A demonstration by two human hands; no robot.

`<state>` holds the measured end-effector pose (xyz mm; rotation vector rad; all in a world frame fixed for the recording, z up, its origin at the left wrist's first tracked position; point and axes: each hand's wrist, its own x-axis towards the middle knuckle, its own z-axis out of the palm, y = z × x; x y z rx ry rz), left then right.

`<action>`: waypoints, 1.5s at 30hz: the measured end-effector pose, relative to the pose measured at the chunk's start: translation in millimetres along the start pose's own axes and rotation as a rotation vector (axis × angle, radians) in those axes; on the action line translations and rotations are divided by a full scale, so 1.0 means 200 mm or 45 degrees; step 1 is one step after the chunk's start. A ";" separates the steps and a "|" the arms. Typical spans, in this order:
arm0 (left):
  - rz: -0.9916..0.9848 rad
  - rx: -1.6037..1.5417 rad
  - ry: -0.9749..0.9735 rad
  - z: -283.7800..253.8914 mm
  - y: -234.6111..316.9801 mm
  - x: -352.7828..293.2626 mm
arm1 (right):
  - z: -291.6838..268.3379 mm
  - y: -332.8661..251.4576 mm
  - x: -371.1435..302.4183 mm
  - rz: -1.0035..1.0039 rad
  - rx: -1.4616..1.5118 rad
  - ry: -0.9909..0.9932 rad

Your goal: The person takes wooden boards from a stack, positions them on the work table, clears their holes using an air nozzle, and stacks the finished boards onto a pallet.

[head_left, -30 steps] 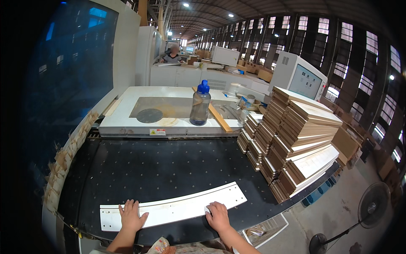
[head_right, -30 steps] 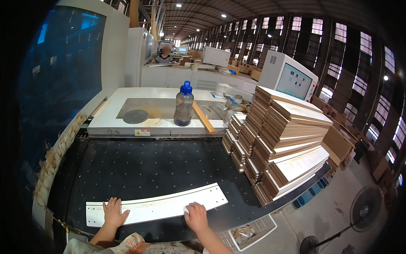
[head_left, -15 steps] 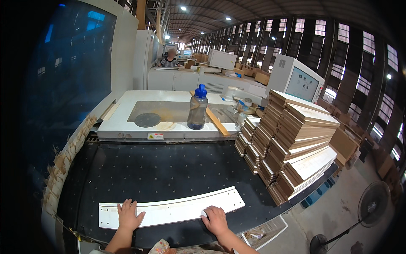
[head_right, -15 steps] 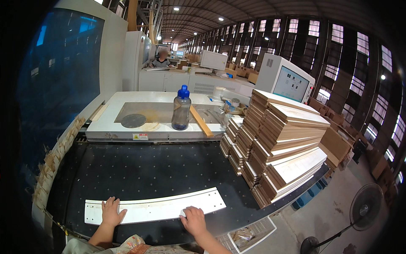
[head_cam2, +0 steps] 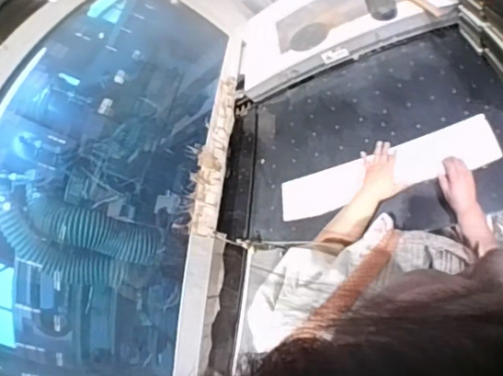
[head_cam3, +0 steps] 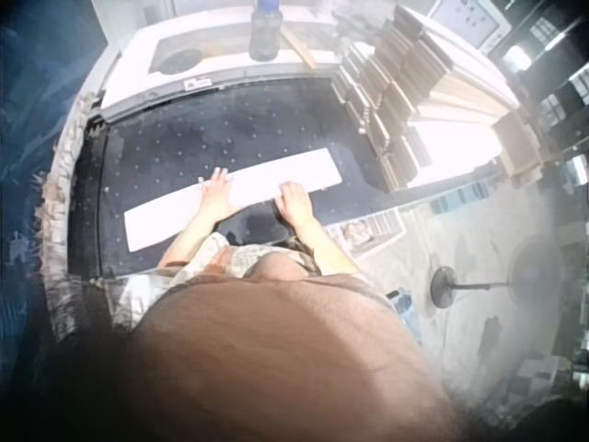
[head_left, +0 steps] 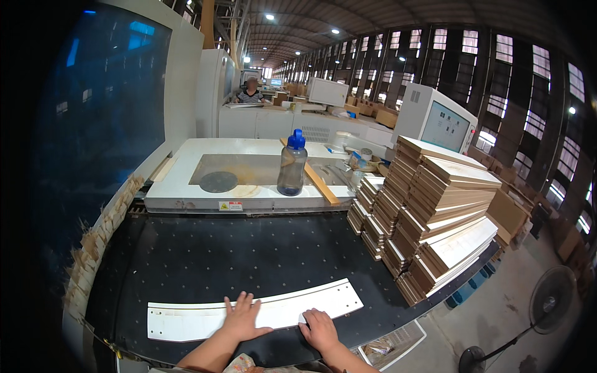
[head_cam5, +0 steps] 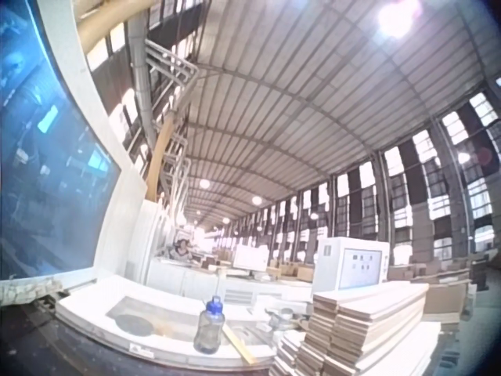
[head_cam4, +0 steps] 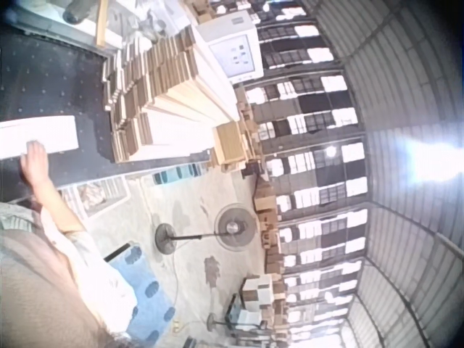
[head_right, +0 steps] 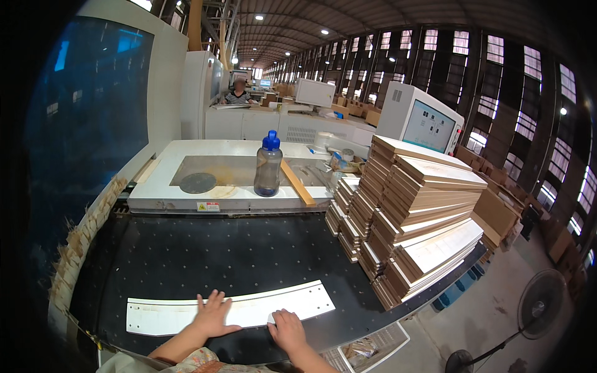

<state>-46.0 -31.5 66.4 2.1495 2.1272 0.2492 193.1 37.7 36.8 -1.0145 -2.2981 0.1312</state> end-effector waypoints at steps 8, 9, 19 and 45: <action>0.024 -0.016 0.001 0.00 0.05 0.01 | -0.08 -0.08 -0.05 0.039 0.036 0.105; 0.046 -0.026 0.029 0.00 0.06 0.00 | -0.10 -0.08 -0.06 0.021 0.056 0.041; -0.015 -0.023 -0.076 -0.07 0.21 -0.03 | -0.50 0.19 0.11 0.037 0.177 0.115; -0.033 -0.118 -0.071 0.04 0.08 -0.05 | -1.79 0.75 1.24 0.616 -1.187 0.554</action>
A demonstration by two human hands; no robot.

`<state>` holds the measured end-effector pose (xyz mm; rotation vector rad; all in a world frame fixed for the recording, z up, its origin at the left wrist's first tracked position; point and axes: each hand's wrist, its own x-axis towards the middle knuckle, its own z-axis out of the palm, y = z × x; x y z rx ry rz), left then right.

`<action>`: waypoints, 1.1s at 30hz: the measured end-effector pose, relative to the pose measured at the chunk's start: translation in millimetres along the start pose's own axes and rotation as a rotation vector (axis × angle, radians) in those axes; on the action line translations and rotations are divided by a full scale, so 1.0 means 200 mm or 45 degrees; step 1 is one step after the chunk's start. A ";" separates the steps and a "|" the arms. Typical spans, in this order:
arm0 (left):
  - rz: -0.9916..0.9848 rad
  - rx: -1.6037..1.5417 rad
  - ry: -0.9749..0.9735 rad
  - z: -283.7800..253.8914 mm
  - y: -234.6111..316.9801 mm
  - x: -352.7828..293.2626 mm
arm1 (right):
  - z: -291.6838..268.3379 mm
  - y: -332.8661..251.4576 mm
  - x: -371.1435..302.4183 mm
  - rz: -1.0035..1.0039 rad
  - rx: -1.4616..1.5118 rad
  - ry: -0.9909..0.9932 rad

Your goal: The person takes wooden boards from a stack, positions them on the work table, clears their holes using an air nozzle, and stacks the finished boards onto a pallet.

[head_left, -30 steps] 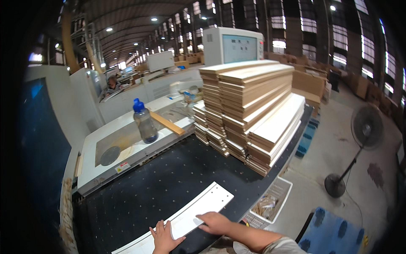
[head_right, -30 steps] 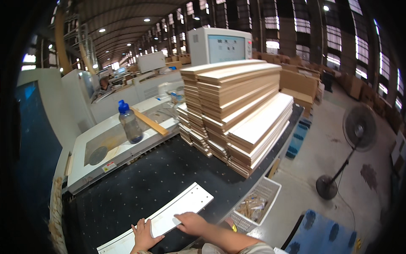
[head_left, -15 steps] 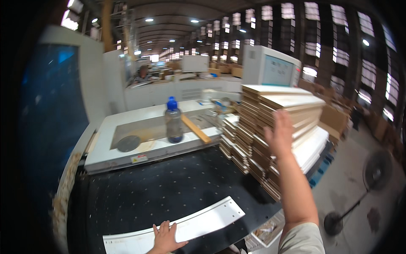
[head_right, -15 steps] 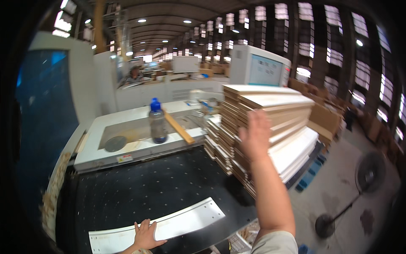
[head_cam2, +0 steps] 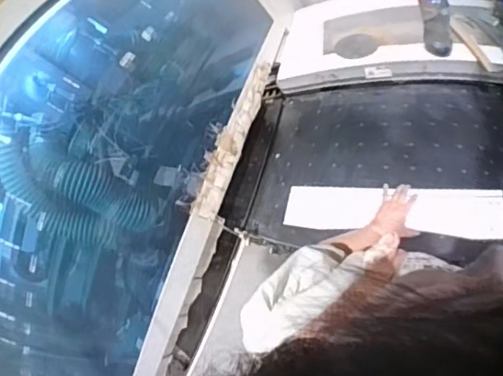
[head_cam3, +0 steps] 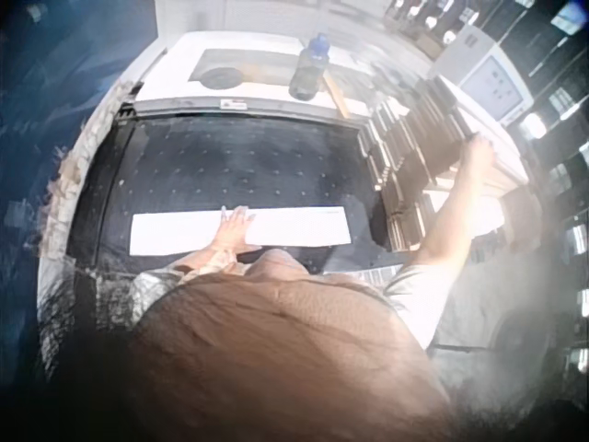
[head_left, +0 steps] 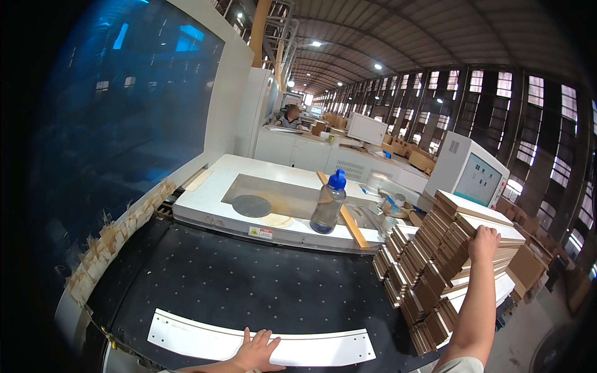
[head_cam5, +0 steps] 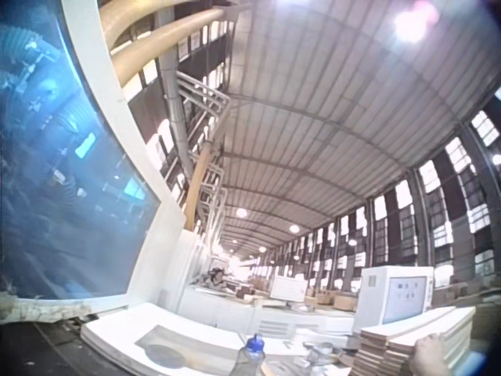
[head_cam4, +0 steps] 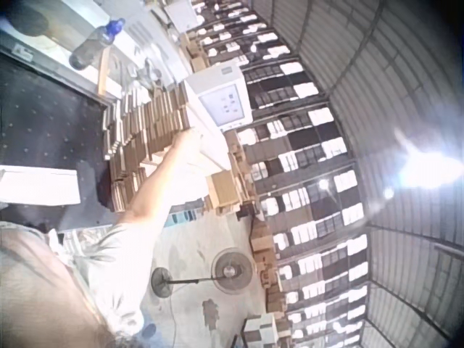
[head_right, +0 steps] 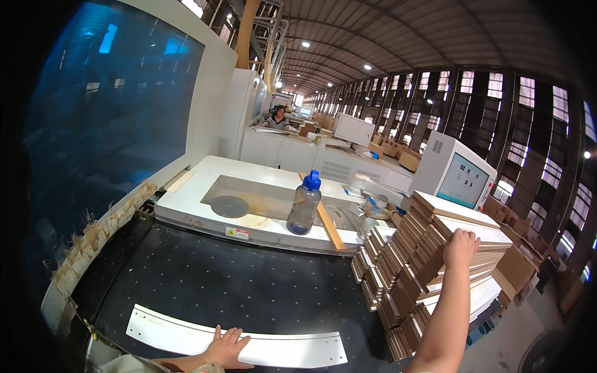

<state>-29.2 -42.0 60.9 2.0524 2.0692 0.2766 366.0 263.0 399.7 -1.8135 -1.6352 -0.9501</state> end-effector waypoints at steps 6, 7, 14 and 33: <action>0.168 0.043 0.069 -0.03 -0.02 0.01 | 0.03 -0.02 0.00 0.005 0.016 0.124; 0.167 0.037 0.067 -0.02 -0.02 0.00 | 0.04 -0.01 -0.01 -0.001 0.012 0.122; 0.154 0.071 0.127 0.01 -0.04 -0.01 | 0.04 0.01 0.00 -0.126 0.011 0.232; 0.600 -1.105 0.209 -0.64 0.42 0.40 | -0.74 -0.46 -0.49 -0.955 0.226 0.535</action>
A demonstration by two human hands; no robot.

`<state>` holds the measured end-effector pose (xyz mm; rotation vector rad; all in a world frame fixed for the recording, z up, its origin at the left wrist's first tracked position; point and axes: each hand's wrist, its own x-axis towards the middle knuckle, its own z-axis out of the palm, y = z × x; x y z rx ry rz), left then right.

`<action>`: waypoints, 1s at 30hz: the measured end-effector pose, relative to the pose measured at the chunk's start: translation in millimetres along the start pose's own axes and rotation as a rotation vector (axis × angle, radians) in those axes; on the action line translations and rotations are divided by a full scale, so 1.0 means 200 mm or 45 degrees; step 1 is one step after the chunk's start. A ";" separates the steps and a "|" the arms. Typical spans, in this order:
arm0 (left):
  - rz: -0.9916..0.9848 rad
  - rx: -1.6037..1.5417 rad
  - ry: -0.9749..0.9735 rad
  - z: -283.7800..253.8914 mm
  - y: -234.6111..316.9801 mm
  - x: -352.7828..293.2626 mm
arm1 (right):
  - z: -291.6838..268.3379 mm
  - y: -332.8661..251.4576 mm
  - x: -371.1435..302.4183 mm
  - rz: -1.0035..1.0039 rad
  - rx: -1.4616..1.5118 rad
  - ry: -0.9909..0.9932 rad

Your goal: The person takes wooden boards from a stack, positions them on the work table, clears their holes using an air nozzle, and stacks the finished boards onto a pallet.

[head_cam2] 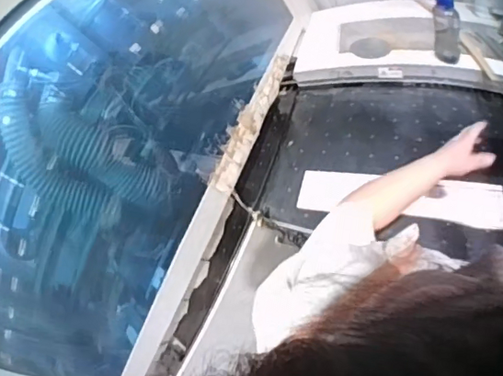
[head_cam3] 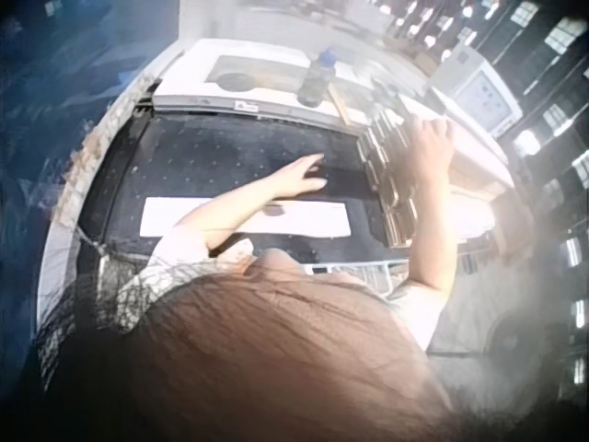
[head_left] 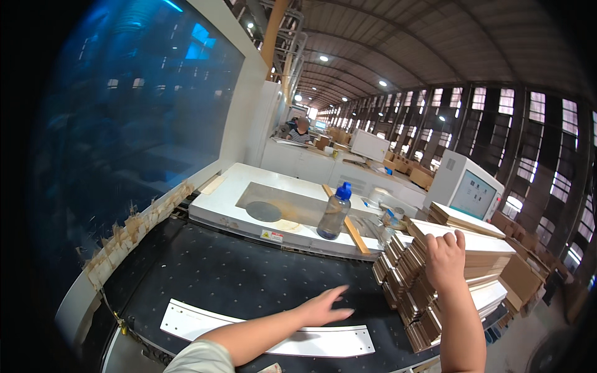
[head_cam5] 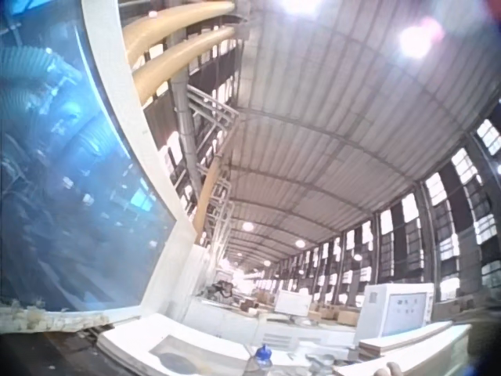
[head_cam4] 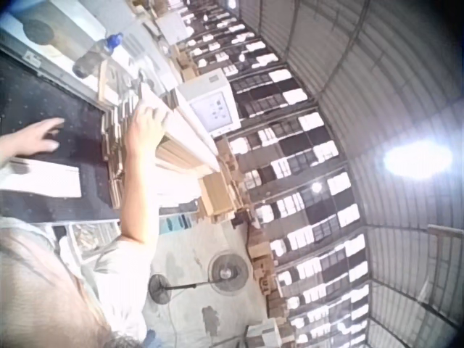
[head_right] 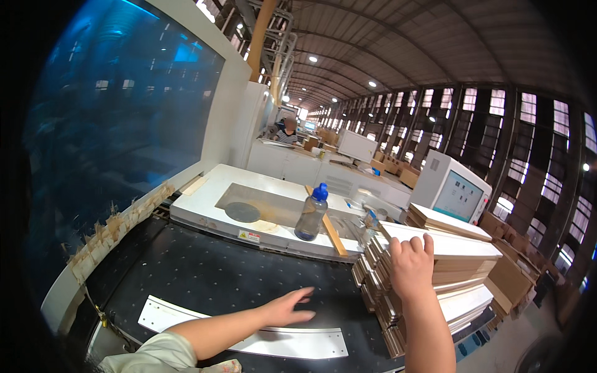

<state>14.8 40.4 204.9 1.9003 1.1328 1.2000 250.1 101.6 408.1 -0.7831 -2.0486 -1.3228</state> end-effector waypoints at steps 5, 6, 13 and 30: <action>-0.015 -1.453 -0.336 0.03 0.45 0.37 | -0.20 -0.20 0.09 -0.110 0.123 0.090; 0.020 -1.693 -0.374 0.02 0.51 0.40 | -0.23 -0.24 0.10 -0.121 0.134 0.091; -0.174 -1.759 -0.143 0.01 0.74 0.46 | -0.34 -0.31 0.10 -0.179 0.191 0.226; -0.007 -1.693 0.582 -0.54 0.10 -0.32 | 0.32 -0.25 -0.66 2.226 2.335 1.059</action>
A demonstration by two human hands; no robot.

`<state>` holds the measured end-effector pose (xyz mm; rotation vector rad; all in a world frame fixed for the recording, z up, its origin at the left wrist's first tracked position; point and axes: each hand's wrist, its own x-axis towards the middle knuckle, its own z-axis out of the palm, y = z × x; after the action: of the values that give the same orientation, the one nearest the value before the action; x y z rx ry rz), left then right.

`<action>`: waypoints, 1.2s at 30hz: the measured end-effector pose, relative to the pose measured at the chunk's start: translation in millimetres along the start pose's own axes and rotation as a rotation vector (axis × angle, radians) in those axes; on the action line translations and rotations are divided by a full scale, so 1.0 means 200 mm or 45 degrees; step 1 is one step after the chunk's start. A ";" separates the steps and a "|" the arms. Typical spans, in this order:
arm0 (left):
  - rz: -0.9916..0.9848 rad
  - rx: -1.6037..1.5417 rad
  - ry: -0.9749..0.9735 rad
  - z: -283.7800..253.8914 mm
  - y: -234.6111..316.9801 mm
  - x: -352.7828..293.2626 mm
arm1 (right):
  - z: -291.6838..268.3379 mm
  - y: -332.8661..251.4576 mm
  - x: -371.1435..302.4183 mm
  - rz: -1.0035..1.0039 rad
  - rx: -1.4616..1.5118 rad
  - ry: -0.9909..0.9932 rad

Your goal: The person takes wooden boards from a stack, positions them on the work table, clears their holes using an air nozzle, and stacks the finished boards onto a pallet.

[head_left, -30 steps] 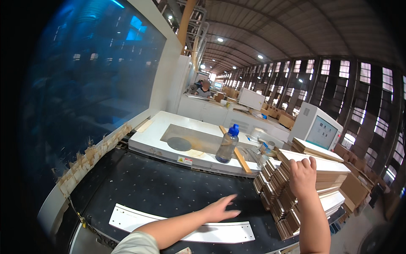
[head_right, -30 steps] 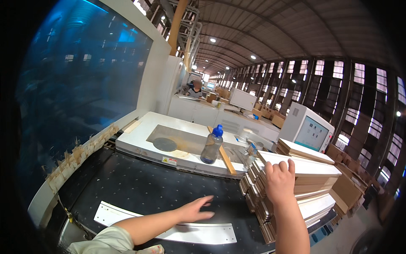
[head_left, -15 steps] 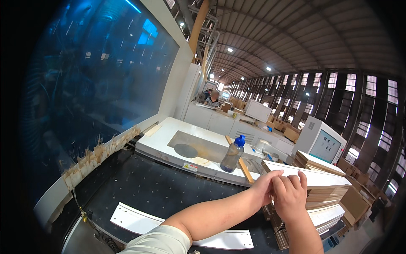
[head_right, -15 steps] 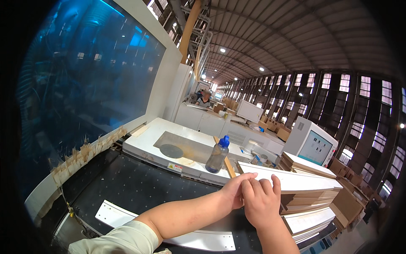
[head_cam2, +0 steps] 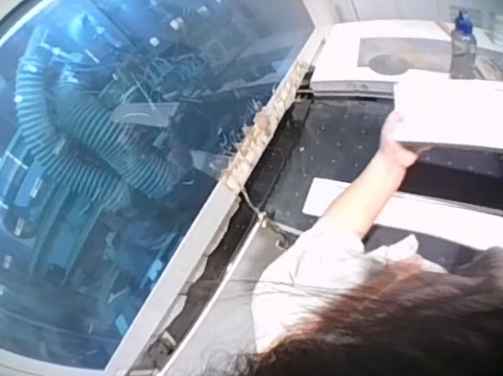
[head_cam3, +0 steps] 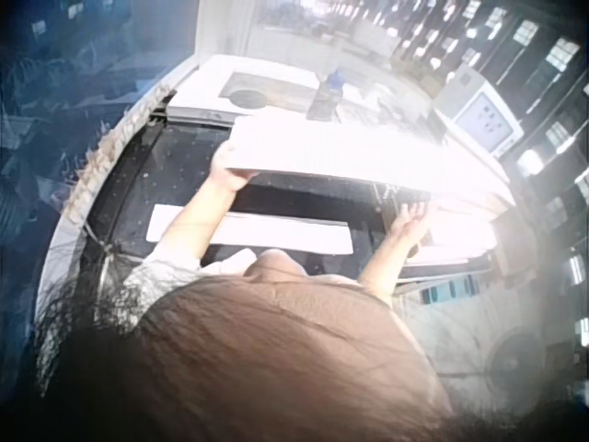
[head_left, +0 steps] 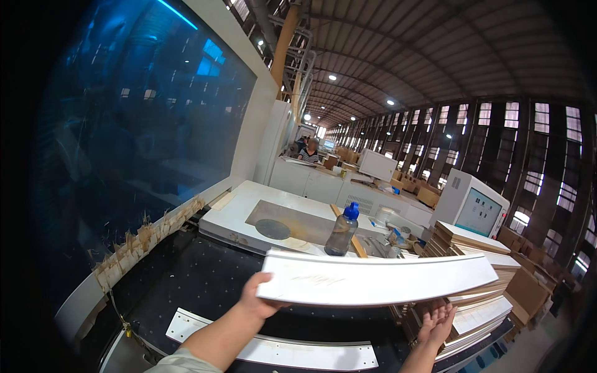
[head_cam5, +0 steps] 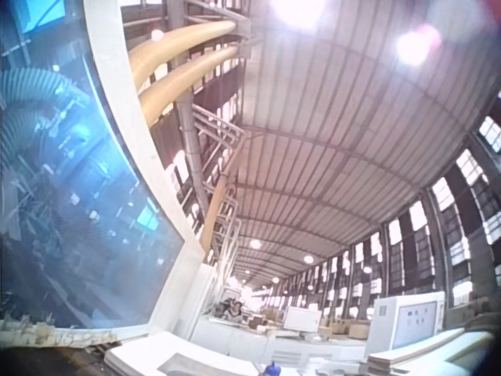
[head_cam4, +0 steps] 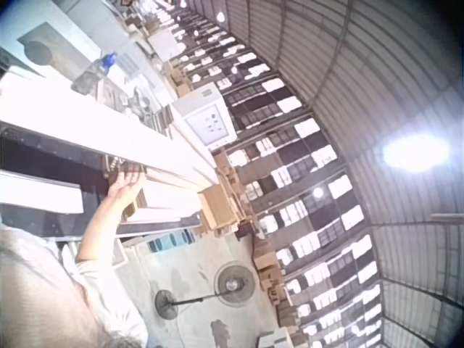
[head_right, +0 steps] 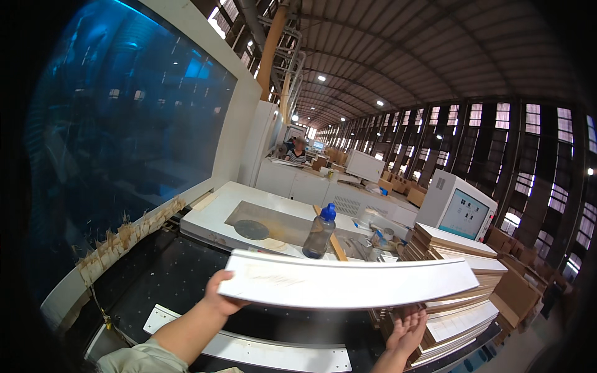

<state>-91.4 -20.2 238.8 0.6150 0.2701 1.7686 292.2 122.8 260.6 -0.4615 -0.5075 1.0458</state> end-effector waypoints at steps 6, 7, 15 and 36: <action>0.137 -0.122 0.337 -0.77 0.07 -0.67 | -0.15 0.20 -0.43 0.283 0.491 -0.658; 0.180 -0.117 0.319 -0.85 0.09 -0.80 | -0.11 0.16 -0.59 0.539 0.259 -0.441; 0.340 0.096 0.364 -0.82 0.38 -1.15 | -0.14 0.67 -0.75 1.050 -0.016 -0.378; 0.101 0.497 0.780 -1.04 0.74 -0.89 | -0.29 0.82 -0.61 1.397 -0.443 -0.615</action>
<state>-294.5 -204.5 90.0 0.3378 1.0418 1.9636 164.3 76.6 97.5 -0.8386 -0.9076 2.1681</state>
